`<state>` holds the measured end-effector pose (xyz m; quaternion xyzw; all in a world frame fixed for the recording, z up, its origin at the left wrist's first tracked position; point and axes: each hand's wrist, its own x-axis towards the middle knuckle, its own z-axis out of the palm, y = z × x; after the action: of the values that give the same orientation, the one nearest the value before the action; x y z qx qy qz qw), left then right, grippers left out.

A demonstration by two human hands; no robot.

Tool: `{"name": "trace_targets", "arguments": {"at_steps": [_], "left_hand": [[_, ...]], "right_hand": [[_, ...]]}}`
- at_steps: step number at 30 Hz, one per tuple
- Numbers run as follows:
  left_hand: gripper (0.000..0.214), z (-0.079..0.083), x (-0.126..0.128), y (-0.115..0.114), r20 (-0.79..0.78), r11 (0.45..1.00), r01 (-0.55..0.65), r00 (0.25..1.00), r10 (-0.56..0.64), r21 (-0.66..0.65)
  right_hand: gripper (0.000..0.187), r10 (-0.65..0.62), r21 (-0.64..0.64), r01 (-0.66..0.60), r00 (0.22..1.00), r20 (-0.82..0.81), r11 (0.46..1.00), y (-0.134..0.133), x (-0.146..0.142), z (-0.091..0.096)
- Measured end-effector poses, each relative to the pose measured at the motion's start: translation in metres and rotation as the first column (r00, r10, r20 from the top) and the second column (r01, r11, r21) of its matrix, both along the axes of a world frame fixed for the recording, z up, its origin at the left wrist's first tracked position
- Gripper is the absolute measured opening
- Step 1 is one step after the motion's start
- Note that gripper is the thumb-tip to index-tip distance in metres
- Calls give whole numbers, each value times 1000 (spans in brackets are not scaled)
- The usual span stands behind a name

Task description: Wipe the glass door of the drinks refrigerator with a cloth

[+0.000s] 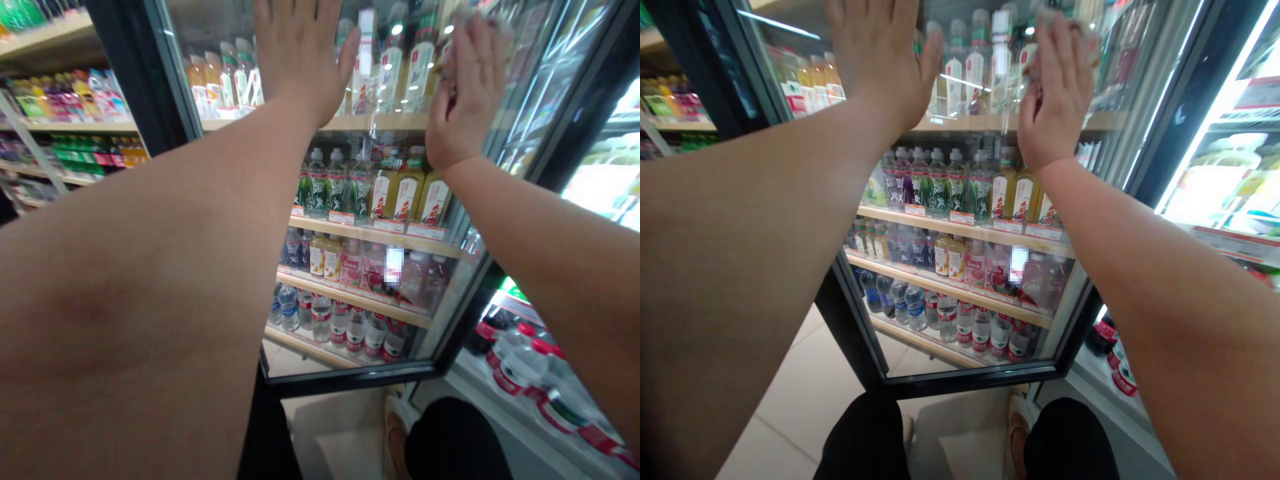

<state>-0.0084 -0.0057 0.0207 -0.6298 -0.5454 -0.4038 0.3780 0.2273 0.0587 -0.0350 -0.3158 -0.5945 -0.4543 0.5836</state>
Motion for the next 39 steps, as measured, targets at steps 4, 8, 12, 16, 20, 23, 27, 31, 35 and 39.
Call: {"name": "trace_targets", "arguments": {"at_steps": [4, 8, 12, 16, 20, 23, 27, 31, 35, 39], "left_hand": [[79, 3, 3, -4, 55, 999, 37, 998, -36, -16], [90, 6, 0, 9, 68, 998, 57, 996, -57, -1], [75, 5, -14, 30, 13, 991, 99, 995, -101, 90], [67, 0, -23, 34, -96, 980, 146, 986, -133, 136], [68, -2, -17, 23, -75, 993, 66, 995, -58, 102], [70, -1, -12, 19, -57, 994, 75, 996, -71, 84], [71, 0, -14, 18, -67, 989, 113, 992, -107, 94], [71, -6, -15, 6, -118, 986, 125, 987, -112, 107], [71, -9, -12, -6, -111, 991, 103, 989, -94, 82], [71, -8, -9, -8, -110, 992, 107, 989, -100, 68]], "right_hand": [[57, 19, -123, 59, 833, 553, 991, -19, -4, 3], [55, -27, -264, 83, 977, 210, 961, -33, -23, 46], [58, -163, -368, 98, 975, -148, 925, -35, -43, 72], [59, -76, -253, 119, 981, 176, 960, -29, -42, 64], [57, -259, -362, 134, 910, -324, 923, -25, -37, 65], [55, -208, -303, 175, 975, -82, 937, -29, -38, 56], [56, -99, -144, 174, 904, 416, 974, -30, -37, 44], [62, -282, -309, 275, 959, 21, 911, -19, -35, 56], [66, -312, -309, 301, 950, 14, 902, -19, -36, 53], [64, -150, -105, 173, 968, 203, 979, -17, -34, 40]]}}
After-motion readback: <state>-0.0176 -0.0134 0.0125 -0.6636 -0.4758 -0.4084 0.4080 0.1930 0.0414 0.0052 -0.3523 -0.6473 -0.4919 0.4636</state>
